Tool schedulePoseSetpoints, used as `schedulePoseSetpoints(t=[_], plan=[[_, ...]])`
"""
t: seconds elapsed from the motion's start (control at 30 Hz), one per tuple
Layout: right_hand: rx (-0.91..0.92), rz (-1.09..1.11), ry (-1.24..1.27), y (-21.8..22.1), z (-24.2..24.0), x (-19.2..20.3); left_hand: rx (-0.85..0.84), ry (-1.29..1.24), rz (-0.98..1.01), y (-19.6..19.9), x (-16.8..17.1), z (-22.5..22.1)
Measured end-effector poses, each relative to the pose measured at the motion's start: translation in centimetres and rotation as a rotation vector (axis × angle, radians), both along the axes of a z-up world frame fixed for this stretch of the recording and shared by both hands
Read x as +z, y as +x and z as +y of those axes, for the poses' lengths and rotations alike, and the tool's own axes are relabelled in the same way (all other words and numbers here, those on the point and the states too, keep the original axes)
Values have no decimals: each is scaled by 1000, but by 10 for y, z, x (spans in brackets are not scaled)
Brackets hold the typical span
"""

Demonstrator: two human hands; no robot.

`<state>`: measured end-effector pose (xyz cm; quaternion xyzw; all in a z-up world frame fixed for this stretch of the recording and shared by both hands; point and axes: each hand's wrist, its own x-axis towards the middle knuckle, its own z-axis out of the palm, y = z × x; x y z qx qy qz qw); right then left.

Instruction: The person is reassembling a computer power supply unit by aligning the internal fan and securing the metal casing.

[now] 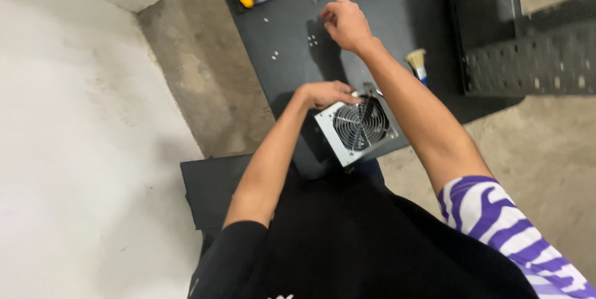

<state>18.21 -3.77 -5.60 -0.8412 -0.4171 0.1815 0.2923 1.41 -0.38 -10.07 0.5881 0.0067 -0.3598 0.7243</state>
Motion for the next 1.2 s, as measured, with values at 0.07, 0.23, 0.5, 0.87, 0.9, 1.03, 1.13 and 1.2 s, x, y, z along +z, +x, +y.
schedulePoseSetpoints(t=[0.07, 0.23, 0.5, 0.87, 0.9, 1.03, 1.13, 1.2], plan=[[47, 7, -82, 5, 17, -11, -37, 85, 44, 2, 34, 8], [274, -241, -235, -5, 45, -53, -188, 318, 102, 0, 97, 23], [198, -521, -457, -20, 60, -98, -48, 109, 159, -1, 97, 18], [140, -370, -299, -9, 45, -86, -119, 228, 130, 3, 91, 16], [82, -307, -264, -8, 45, -81, -134, 270, 125, 3, 88, 15], [9, -87, -236, 0, 32, -65, -143, 358, 172, 1, 95, 12], [-7, -77, -240, 8, 29, -64, -160, 386, 82, 6, 83, 12], [-103, 36, -268, 8, 29, -67, -164, 352, 137, 3, 95, 13]])
